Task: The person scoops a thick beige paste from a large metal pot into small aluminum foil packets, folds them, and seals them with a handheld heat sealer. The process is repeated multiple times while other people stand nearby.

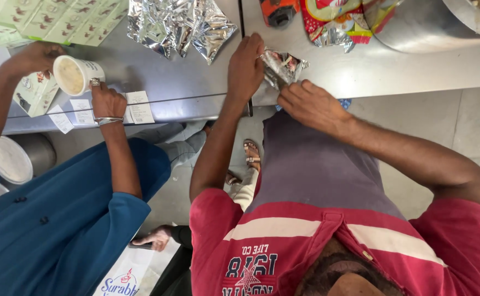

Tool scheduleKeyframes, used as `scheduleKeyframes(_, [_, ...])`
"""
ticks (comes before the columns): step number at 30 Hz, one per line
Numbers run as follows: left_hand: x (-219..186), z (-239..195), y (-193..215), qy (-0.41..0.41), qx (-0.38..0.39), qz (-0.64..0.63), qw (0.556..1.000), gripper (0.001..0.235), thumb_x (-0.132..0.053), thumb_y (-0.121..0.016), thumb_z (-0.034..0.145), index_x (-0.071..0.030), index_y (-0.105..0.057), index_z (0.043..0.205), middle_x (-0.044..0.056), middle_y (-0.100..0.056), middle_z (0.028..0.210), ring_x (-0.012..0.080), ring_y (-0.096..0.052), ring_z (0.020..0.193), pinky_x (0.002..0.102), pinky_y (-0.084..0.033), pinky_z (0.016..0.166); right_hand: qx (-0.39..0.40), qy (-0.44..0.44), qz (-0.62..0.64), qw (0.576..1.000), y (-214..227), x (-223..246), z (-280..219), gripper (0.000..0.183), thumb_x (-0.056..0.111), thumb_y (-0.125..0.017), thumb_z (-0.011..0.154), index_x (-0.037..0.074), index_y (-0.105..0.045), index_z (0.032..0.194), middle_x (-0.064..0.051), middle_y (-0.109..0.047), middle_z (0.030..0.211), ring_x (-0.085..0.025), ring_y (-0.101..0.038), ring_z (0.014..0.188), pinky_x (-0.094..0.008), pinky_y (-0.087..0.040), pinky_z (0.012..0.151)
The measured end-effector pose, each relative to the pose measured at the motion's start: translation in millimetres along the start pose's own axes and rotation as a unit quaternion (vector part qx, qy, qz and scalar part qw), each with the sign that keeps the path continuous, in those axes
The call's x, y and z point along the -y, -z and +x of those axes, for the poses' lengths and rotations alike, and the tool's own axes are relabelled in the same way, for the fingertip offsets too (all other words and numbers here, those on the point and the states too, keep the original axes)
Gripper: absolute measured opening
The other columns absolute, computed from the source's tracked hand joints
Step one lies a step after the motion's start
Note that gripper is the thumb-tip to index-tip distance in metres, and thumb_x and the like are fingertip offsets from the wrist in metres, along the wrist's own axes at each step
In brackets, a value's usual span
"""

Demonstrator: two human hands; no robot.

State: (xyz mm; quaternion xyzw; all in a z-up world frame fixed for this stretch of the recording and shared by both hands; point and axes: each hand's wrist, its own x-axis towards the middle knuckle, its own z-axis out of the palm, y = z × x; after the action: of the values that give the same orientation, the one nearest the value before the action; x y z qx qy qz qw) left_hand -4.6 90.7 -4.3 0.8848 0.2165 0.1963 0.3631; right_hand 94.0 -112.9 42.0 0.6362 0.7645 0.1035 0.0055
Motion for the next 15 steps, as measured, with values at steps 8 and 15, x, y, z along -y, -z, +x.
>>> scheduleKeyframes(8, [-3, -22, 12, 0.041, -0.006, -0.034, 0.999, 0.024, 0.019, -0.051, 0.075, 0.000, -0.047, 0.088, 0.013, -0.040, 0.086, 0.0308, -0.043, 0.070, 0.040, -0.038, 0.064, -0.062, -0.008, 0.051, 0.997, -18, 24, -3, 0.029, 0.024, -0.060, 0.090, 0.014, -0.066, 0.117, 0.003, -0.064, 0.119, -0.011, -0.055, 0.104, -0.026, -0.042, 0.087])
scheduleKeyframes(15, [-5, -23, 14, 0.081, -0.013, -0.065, 0.995, 0.026, 0.020, -0.055, 0.073, -0.003, -0.048, 0.083, 0.007, -0.044, 0.082, 0.0183, -0.045, 0.065, 0.032, -0.039, 0.055, 0.068, -0.151, 0.333, 0.929, -45, 3, -22, 0.039, 0.014, -0.062, 0.094, 0.016, -0.065, 0.133, -0.003, -0.059, 0.132, -0.024, -0.054, 0.111, -0.043, -0.043, 0.095])
